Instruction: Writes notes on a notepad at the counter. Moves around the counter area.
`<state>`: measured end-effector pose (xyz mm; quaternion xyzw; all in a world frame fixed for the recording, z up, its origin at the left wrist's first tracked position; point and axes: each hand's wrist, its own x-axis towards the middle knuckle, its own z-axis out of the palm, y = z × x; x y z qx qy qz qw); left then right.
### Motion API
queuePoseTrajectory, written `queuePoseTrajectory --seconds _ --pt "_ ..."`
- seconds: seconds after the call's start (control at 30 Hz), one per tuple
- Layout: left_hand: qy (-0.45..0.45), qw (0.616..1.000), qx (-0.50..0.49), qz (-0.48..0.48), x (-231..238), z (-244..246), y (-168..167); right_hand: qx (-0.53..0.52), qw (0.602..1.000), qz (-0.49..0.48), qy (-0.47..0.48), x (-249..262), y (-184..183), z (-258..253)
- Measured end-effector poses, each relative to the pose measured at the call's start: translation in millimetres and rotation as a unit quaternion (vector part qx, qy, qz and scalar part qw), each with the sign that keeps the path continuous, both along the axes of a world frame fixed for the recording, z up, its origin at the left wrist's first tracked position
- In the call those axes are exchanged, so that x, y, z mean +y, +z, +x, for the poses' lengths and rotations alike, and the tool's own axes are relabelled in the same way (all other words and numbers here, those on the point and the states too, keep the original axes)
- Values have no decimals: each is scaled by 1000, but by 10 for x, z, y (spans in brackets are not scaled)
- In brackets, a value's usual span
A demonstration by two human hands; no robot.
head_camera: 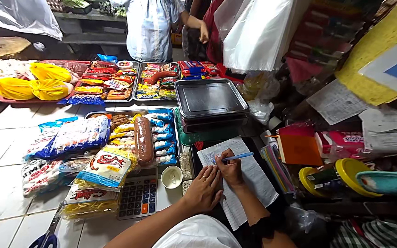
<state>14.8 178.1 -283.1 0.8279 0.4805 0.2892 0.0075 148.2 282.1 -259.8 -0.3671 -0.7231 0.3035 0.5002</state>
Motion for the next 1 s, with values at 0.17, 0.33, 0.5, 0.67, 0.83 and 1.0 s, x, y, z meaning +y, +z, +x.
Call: queuePoseTrajectory --seconds 0.17,0.33,0.5,0.67,0.83,1.0 --pt "-2 1000 9 -13 -8 3 19 13 1000 -6 -7 -1 1 23" --pt "-3 1000 15 -27 -7 11 31 5 1000 19 -20 -12 -13 21" --pt "-1 1000 16 -15 13 1 28 4 999 15 -37 13 -6 2" --pt "3 1000 19 -13 11 6 32 -8 999 20 -49 9 1 8" --pt "3 1000 15 -16 9 9 25 -12 998 17 -55 -5 10 0" --pt "6 1000 18 -5 11 15 12 -3 999 15 -49 -3 5 -3"
